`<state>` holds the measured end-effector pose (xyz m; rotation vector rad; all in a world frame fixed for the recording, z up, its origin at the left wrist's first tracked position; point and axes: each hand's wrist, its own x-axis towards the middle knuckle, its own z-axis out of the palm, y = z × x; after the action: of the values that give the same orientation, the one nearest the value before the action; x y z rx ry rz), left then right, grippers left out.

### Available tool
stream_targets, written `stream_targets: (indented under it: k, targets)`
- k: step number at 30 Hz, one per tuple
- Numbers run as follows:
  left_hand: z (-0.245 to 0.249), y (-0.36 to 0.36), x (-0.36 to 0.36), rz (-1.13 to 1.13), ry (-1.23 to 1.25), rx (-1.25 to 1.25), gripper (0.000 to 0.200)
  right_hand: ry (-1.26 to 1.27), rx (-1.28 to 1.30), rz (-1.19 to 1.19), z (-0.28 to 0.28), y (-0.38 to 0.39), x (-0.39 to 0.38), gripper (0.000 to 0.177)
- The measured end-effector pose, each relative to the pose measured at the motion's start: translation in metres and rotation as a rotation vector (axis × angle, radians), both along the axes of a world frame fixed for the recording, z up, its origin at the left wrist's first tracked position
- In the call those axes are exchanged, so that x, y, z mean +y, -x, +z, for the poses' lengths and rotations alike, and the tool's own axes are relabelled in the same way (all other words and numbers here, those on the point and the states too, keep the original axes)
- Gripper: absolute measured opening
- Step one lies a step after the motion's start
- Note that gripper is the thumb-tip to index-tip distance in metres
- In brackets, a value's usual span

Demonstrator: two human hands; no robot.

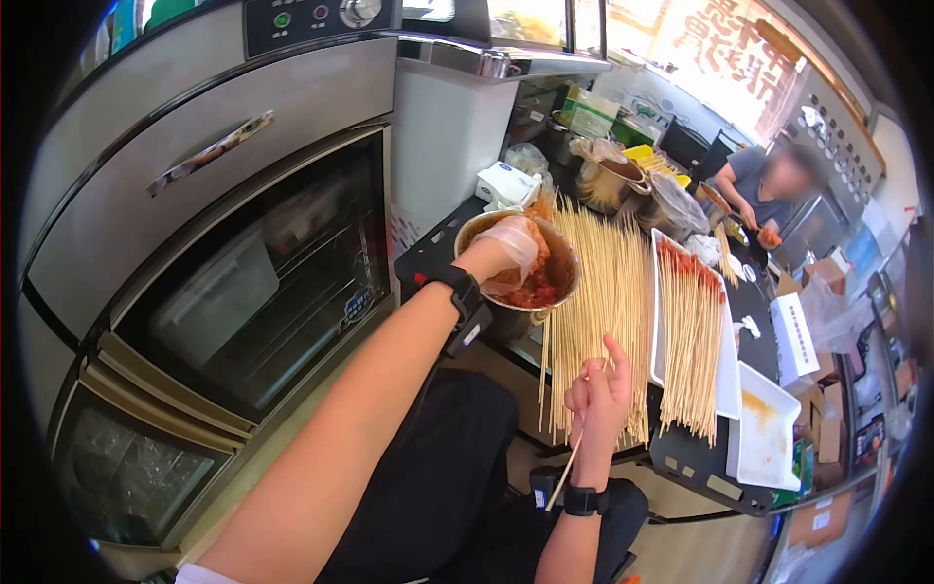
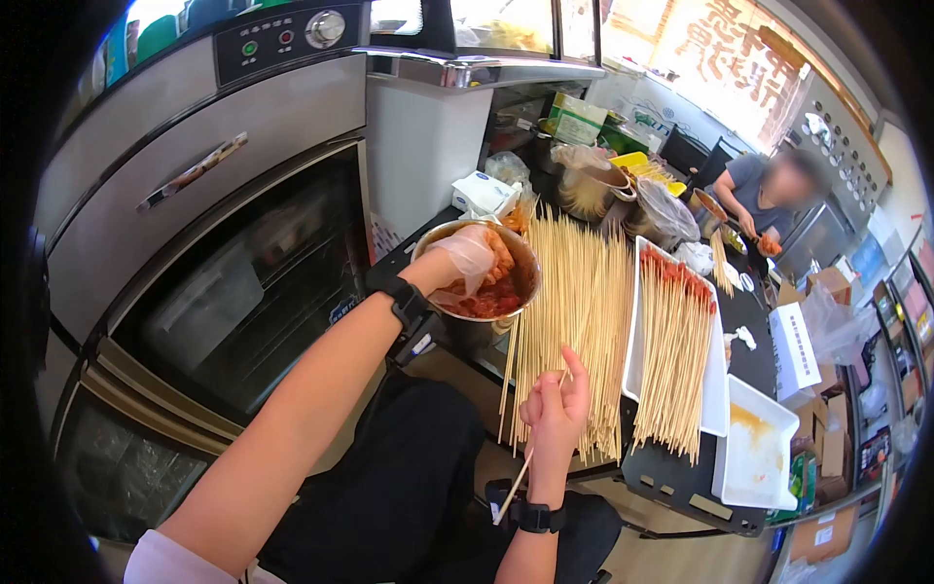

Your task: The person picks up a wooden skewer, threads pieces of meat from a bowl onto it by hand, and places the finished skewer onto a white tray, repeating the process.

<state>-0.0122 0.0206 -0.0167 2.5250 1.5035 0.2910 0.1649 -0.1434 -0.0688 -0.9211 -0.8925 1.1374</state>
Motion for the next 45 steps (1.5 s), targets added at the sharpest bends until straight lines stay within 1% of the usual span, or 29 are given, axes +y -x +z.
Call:
stream_targets:
  k: [1,2,3,5,6,7,9,10,13,15,17,19,20,21,22,23,24,25,26,27,29,31,33,34,36,37,39,43,45]
  targets:
    - [0.010,0.001,-0.007,-0.191,-0.140,0.476,0.022,0.001,0.020,0.030,0.000,0.001,0.000,0.038]
    - [-0.048,0.007,0.043,-0.101,0.026,0.024,0.020,-0.001,0.043,0.058,0.000,0.002,0.000,0.039]
    - [-0.039,0.006,0.037,-0.113,0.026,0.043,0.020,-0.003,0.061,0.045,0.002,0.002,-0.002,0.039]
    - [-0.017,0.001,0.012,-0.098,-0.054,0.350,0.021,-0.004,0.075,0.142,0.008,0.002,-0.010,0.042]
    - [-0.014,0.001,0.007,0.108,0.130,0.012,0.022,-0.002,0.090,0.132,0.008,0.001,-0.013,0.042]
    - [-0.019,-0.001,0.007,0.099,0.134,0.025,0.022,0.010,0.079,0.144,0.008,0.001,-0.015,0.043]
    - [-0.026,-0.005,0.008,0.042,0.100,-0.078,0.026,0.020,0.078,0.147,0.006,0.000,-0.018,0.044]
    - [-0.024,-0.007,0.000,0.006,0.041,0.013,0.029,0.071,0.048,0.196,0.004,-0.001,-0.021,0.044]
    - [-0.020,-0.009,0.001,-0.051,0.079,0.116,0.029,0.139,0.019,0.260,-0.010,-0.004,-0.034,0.041]
    - [-0.022,-0.011,0.004,-0.034,0.074,0.083,0.027,0.133,-0.048,0.253,-0.016,-0.003,-0.037,0.036]
    - [-0.024,-0.010,0.006,-0.017,0.077,0.055,0.026,0.093,-0.033,0.245,-0.015,-0.001,-0.037,0.032]
    - [-0.023,-0.004,0.010,0.051,0.223,-0.169,0.025,-0.053,-0.042,0.211,-0.016,0.000,-0.036,0.030]
    - [-0.035,0.002,0.021,0.047,0.216,-0.162,0.025,-0.060,-0.035,0.205,-0.013,0.001,-0.038,0.030]
    - [-0.054,0.012,0.037,-0.086,0.099,-0.314,0.025,-0.022,0.035,0.232,-0.008,0.000,-0.041,0.029]
    - [-0.050,0.013,0.035,-0.220,-0.018,-0.466,0.026,0.017,0.104,0.259,-0.005,0.000,-0.043,0.029]
    - [-0.047,0.014,0.032,-0.225,-0.023,-0.464,0.026,0.010,0.105,0.255,-0.006,0.000,-0.043,0.029]
    - [-0.045,0.016,0.028,-0.155,-0.083,-0.454,0.028,0.030,0.020,0.262,-0.010,0.001,-0.043,0.029]
    - [-0.029,0.014,0.012,-0.083,-0.140,-0.444,0.030,0.051,-0.064,0.270,-0.011,0.002,-0.043,0.029]
    - [0.000,0.006,-0.016,0.063,-0.193,-0.313,0.027,0.020,-0.100,0.229,-0.009,0.008,-0.045,0.028]
    - [0.016,0.004,-0.029,0.059,-0.193,-0.311,0.027,0.019,-0.097,0.225,-0.010,0.007,-0.045,0.028]
    - [0.032,0.005,-0.043,0.021,-0.118,-0.148,0.026,0.091,-0.001,0.255,-0.013,0.006,-0.045,0.029]
    - [0.024,0.010,-0.037,-0.012,-0.117,-0.211,0.023,0.109,0.025,0.268,-0.005,0.003,-0.047,0.030]
    - [0.013,0.015,-0.026,-0.189,-0.142,-0.254,0.026,0.133,0.051,0.283,0.003,0.001,-0.051,0.031]
    - [0.000,0.019,-0.015,-0.190,-0.142,-0.253,0.026,0.148,0.029,0.291,0.007,0.001,-0.052,0.032]
    - [-0.024,0.025,0.006,-0.335,0.076,-0.733,0.027,0.159,0.006,0.299,0.013,0.001,-0.054,0.032]
    - [-0.020,0.023,0.001,-0.337,0.074,-0.732,0.027,0.141,-0.009,0.282,0.015,0.001,-0.055,0.032]
    - [-0.009,0.017,-0.013,-0.067,0.832,-1.650,0.022,0.123,-0.023,0.261,0.017,0.003,-0.054,0.032]
    - [-0.010,0.018,-0.014,-0.073,0.835,-1.648,0.026,0.126,-0.058,0.236,0.018,0.004,-0.052,0.032]
    - [-0.013,0.020,-0.010,-0.240,0.668,-1.393,0.026,0.129,-0.060,0.253,0.018,0.006,-0.051,0.032]
